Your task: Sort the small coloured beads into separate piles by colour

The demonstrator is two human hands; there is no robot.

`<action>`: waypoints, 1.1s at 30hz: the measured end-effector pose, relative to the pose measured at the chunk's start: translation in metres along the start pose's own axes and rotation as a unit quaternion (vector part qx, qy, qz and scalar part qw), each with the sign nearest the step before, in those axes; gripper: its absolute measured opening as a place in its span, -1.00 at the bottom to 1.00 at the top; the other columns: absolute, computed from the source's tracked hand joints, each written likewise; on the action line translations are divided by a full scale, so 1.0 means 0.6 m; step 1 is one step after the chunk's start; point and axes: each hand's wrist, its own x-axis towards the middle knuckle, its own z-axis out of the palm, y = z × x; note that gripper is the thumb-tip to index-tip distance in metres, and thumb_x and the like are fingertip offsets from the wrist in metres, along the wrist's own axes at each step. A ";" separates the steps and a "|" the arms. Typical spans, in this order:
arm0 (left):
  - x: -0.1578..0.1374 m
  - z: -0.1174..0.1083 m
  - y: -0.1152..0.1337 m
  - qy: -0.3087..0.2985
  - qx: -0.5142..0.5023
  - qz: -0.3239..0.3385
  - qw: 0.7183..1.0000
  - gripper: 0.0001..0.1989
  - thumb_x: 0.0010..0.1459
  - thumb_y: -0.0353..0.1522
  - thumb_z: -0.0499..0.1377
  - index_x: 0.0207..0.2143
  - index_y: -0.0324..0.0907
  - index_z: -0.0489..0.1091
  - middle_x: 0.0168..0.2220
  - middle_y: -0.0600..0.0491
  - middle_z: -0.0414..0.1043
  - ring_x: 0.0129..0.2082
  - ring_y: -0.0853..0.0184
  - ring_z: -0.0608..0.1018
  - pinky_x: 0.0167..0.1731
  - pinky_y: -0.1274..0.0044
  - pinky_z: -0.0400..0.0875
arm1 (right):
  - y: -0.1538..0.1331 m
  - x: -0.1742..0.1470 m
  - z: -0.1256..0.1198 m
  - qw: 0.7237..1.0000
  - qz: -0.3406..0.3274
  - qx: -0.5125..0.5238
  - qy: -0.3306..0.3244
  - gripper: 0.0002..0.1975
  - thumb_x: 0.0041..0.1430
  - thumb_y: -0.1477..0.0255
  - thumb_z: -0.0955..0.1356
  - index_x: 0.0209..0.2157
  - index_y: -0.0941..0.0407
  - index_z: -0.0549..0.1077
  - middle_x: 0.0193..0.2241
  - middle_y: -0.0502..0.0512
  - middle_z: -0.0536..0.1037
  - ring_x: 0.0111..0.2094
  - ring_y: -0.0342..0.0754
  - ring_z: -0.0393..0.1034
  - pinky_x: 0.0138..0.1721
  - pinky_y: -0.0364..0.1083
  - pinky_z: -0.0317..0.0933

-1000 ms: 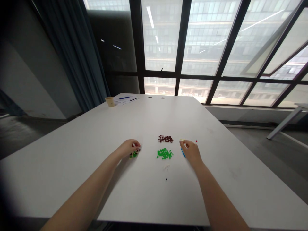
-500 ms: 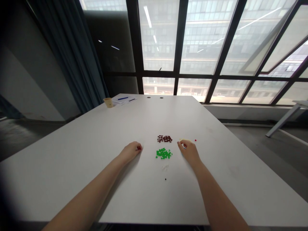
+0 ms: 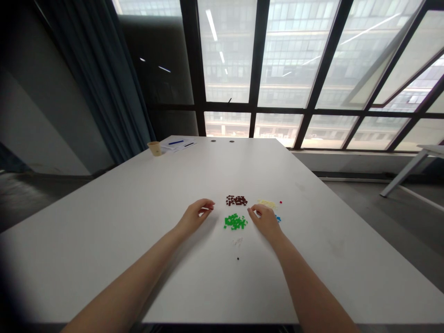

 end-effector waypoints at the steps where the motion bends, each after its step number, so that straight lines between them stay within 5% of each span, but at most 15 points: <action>1: -0.002 0.004 0.006 0.005 -0.010 0.016 1.000 -0.82 0.05 -0.45 0.00 -0.25 -0.21 0.30 -0.29 0.00 0.39 -0.32 0.41 0.46 -0.27 0.54 0.39 | -0.005 -0.002 0.005 1.000 -0.011 0.008 -0.011 -0.70 0.08 0.31 0.19 -0.61 0.13 0.36 -0.66 -0.01 0.34 -0.58 -0.16 0.17 -0.49 -0.18 0.02; 13: -0.025 0.022 0.027 0.006 0.043 0.231 0.972 -0.60 0.11 -0.43 0.02 0.02 -0.08 0.05 -0.18 0.00 0.35 -0.30 0.45 0.48 -0.23 0.53 0.39 | -0.076 -0.023 0.033 0.989 -0.113 0.072 -0.068 -0.71 0.12 0.38 0.19 -0.62 0.13 0.32 -0.65 -0.03 0.30 -0.53 -0.17 0.18 -0.46 -0.18 0.03; 24: -0.027 0.032 0.017 -0.004 0.007 0.226 0.974 -0.51 0.10 -0.45 0.04 0.07 -0.04 -0.03 -0.19 0.01 0.36 -0.33 0.46 0.48 -0.25 0.53 0.40 | -0.089 -0.027 0.031 0.984 -0.134 0.115 0.029 -0.88 0.07 0.40 0.27 -0.41 0.08 0.44 -0.54 0.02 0.36 -0.41 -0.11 0.25 -0.37 -0.12 0.13; 33: -0.028 0.043 0.017 -0.022 -0.027 0.194 0.980 -0.55 0.11 -0.43 0.03 0.05 -0.04 0.00 -0.19 0.02 0.35 -0.32 0.46 0.48 -0.27 0.54 0.40 | -0.095 -0.032 0.035 0.979 -0.155 0.126 0.038 -0.89 0.07 0.42 0.28 -0.41 0.09 0.44 -0.54 0.01 0.34 -0.42 -0.12 0.24 -0.38 -0.13 0.14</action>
